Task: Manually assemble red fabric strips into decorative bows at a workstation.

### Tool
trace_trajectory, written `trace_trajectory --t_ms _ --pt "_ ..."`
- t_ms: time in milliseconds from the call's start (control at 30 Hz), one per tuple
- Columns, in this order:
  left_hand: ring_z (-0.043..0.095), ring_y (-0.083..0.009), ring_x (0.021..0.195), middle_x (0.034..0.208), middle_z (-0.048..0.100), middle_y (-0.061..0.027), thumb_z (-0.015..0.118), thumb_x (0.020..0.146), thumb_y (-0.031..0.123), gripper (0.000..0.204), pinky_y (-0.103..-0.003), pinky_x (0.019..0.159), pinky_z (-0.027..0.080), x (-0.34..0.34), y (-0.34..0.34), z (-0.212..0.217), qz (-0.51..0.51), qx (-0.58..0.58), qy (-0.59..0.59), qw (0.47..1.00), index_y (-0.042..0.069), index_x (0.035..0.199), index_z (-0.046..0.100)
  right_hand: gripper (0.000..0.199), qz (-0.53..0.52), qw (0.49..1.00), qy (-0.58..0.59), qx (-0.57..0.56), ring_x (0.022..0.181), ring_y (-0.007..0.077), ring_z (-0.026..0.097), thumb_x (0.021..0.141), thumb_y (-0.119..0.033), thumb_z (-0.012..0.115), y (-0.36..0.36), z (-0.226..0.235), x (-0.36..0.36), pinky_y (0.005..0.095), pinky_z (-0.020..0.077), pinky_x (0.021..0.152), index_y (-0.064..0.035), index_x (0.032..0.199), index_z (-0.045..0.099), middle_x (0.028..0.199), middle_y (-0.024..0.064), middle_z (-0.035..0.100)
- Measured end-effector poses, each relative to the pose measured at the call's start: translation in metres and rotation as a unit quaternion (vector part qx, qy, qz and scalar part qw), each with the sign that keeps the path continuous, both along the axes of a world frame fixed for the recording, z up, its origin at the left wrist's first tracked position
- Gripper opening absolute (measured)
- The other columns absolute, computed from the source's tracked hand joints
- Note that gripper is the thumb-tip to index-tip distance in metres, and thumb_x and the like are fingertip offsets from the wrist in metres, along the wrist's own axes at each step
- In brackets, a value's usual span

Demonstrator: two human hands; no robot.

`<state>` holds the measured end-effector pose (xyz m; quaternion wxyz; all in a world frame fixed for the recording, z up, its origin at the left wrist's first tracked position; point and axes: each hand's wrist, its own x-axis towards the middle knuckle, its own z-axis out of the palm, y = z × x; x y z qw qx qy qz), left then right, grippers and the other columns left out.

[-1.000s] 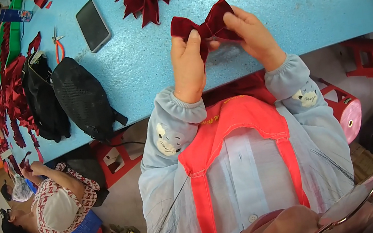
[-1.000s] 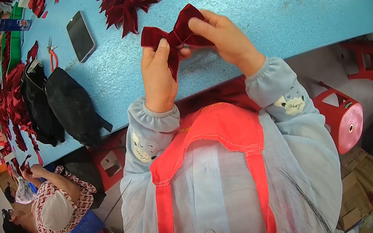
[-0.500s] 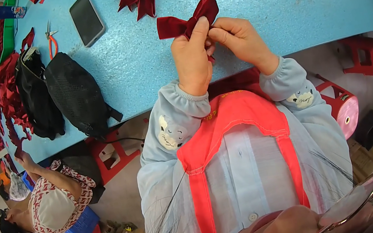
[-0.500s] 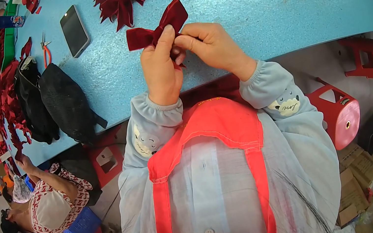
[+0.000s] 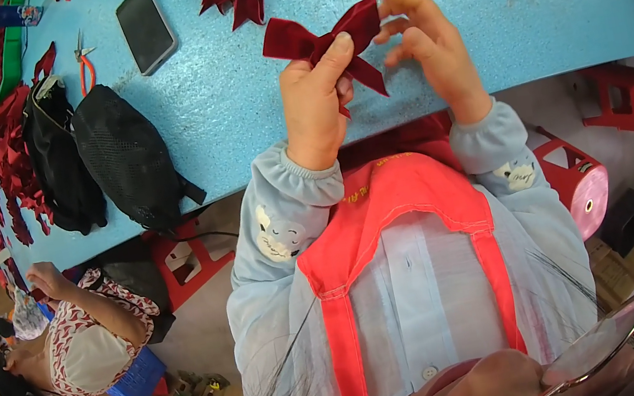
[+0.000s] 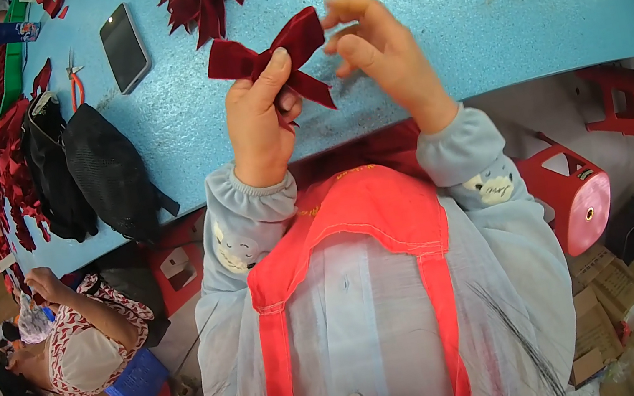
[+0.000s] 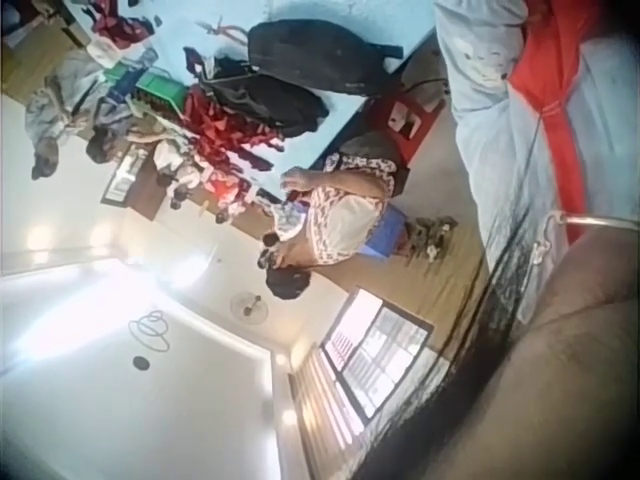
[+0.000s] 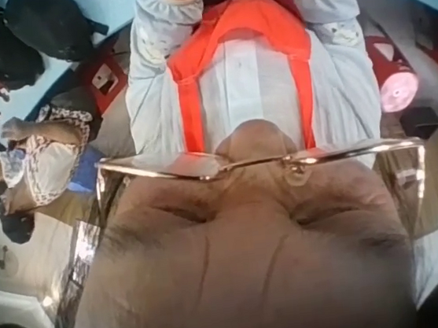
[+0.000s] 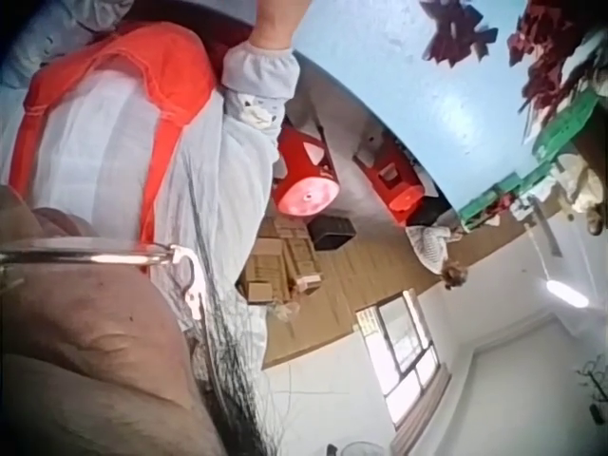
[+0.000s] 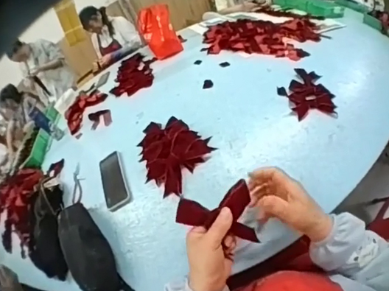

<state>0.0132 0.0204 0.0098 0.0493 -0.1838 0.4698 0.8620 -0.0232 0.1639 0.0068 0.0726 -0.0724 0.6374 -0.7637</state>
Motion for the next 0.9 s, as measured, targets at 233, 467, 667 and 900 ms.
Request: trace_trajectory --t_ms 233,467,667,900 --pt "0.043 -0.0048 0.048 0.061 0.056 0.0017 0.07 0.083 0.024 0.022 -0.022 0.043 0.03 0.007 0.0 0.001 -0.117 -0.133 -0.018 0.984 0.003 0.076 0.066 0.014 0.088 0.996 -0.017 -0.002 0.073 0.0071 0.056 0.092 -0.013 0.056 0.021 -0.021 -0.011 0.0215 0.0446 0.063 -0.0025 0.095 0.064 0.083 -0.0012 0.063" --pt "0.046 -0.0059 0.048 0.066 0.058 0.0012 0.066 0.088 0.026 0.024 -0.021 0.043 0.033 0.01 -0.001 -0.015 -0.179 -0.092 -0.046 0.978 0.003 0.086 0.065 0.016 0.03 0.991 -0.116 -0.056 0.077 0.0049 0.057 0.093 -0.015 0.054 0.015 -0.03 -0.009 0.0227 0.0458 0.067 -0.0041 0.101 0.064 0.086 -0.0009 0.063" --pt "0.052 -0.0069 0.061 0.084 0.061 -0.0015 0.051 0.096 0.032 0.034 -0.022 0.049 0.042 0.004 0.018 -0.007 -0.055 0.056 0.03 0.996 0.003 0.113 0.058 0.021 0.045 0.988 -0.122 -0.086 0.081 0.0071 0.059 0.091 -0.014 0.06 0.007 -0.012 -0.001 0.0246 0.048 0.073 -0.0023 0.107 0.062 0.092 0.0008 0.065" --pt "0.058 -0.0103 0.077 0.095 0.063 -0.0043 0.045 0.099 0.037 0.042 -0.023 0.06 0.048 0.002 0.014 -0.011 -0.026 0.015 0.022 0.999 0.001 0.118 0.057 0.024 0.011 0.988 -0.127 -0.084 0.087 0.0105 0.06 0.089 -0.013 0.062 0.009 -0.024 -0.005 0.0261 0.0489 0.079 -0.0017 0.11 0.061 0.099 0.0035 0.065"
